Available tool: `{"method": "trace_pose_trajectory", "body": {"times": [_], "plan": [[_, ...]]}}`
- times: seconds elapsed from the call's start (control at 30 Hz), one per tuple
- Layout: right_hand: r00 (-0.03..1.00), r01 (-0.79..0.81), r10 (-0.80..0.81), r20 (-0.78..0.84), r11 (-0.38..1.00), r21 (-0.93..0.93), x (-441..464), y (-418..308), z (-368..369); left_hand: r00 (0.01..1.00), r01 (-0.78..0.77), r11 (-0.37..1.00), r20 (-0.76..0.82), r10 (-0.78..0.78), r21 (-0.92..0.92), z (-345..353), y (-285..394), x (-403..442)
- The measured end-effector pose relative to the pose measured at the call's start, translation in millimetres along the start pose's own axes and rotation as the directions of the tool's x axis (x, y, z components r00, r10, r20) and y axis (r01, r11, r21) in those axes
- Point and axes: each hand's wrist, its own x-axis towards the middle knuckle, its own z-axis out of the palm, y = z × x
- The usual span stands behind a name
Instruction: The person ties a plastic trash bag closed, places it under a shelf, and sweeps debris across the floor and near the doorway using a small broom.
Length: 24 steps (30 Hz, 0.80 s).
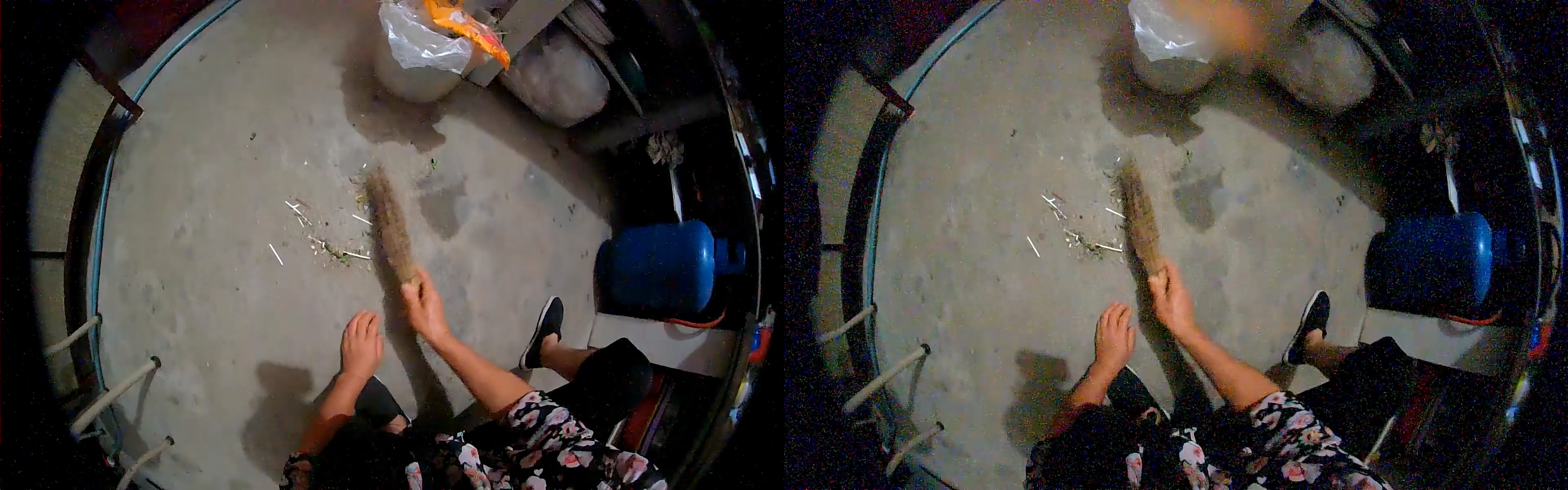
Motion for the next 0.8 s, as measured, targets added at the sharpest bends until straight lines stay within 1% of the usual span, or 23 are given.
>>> {"method": "trace_pose_trajectory", "body": {"times": [0.03, 0.07, 0.1, 0.13, 0.2, 0.23, 0.3, 0.33, 0.37, 0.43, 0.47, 0.53, 0.6, 0.63, 0.67, 0.77, 0.8], "plan": [[0.964, 0.226, -0.245, -0.107, 0.961, -0.159, 23, 19, -12, 1.000, -0.014, 1.000, -0.010, 0.014, 0.005, 2, -1, 0], [0.858, 0.413, -0.485, -0.170, 0.848, -0.332, 42, 29, -27, 1.000, -0.013, 1.000, -0.015, 0.014, 0.005, 2, -1, -1], [0.952, 0.182, -0.219, -0.212, 0.966, -0.182, 56, 14, -48, 1.000, -0.008, 1.000, -0.017, 0.008, 0.013, 2, 0, -3], [0.976, -0.069, 0.063, -0.207, 0.997, -0.022, 74, 0, -70, 1.000, -0.003, 1.000, -0.022, 0.004, 0.024, 1, 0, -2], [0.940, -0.026, 0.012, -0.340, 0.999, -0.036, 120, 19, -102, 1.000, 0.000, 1.000, -0.017, 0.001, 0.026, 4, -3, -3], [0.941, -0.016, 0.004, -0.338, 0.999, -0.034, 138, 31, -107, 1.000, 0.004, 1.000, 0.000, -0.004, 0.021, 5, -4, -3], [0.959, -0.003, -0.004, -0.282, 1.000, -0.024, 160, 49, -113, 1.000, -0.004, 1.000, -0.020, 0.004, -0.004, 6, -5, -3], [0.984, -0.004, -0.016, -0.178, 0.994, -0.110, 156, 39, -106, 0.999, -0.006, 0.999, -0.033, 0.005, -0.033, 5, -3, -2], [0.994, 0.054, -0.070, -0.087, 0.983, -0.178, 151, 34, -89, 1.000, -0.001, 0.999, -0.030, 0.000, -0.035, 4, -1, -1], [0.985, 0.168, -0.156, 0.069, 0.958, -0.232, 134, 17, -62, 1.000, 0.007, 1.000, -0.028, -0.007, -0.002, 1, 1, 0], [0.972, 0.220, -0.195, 0.130, 0.950, -0.221, 125, 2, -56, 1.000, 0.009, 1.000, -0.027, -0.009, 0.000, 3, -1, -1], [0.973, 0.197, -0.164, 0.162, 0.955, -0.221, 121, -18, -54, 1.000, -0.001, 1.000, -0.022, 0.002, 0.007, 6, -7, -2], [0.972, 0.221, -0.196, 0.132, 0.952, -0.212, 136, -29, -63, 0.999, 0.002, 1.000, -0.049, -0.002, 0.011, 6, -8, -2], [0.971, 0.238, -0.224, 0.083, 0.939, -0.247, 144, -54, -68, 0.998, -0.003, 1.000, -0.068, 0.004, 0.012, 6, -8, -3], [0.960, 0.273, -0.278, -0.005, 0.946, -0.176, 174, -38, -71, 0.998, 0.002, 1.000, -0.068, -0.001, 0.017, 7, -7, -3], [0.996, 0.093, -0.093, 0.015, 0.943, -0.321, 233, -51, -75, 0.997, 0.001, 0.998, -0.078, 0.003, 0.056, 6, -7, -1], [0.983, 0.184, -0.170, 0.071, 0.889, -0.418, 239, -48, -69, 0.997, 0.004, 0.999, -0.077, -0.001, 0.034, 4, -6, 0]]}}
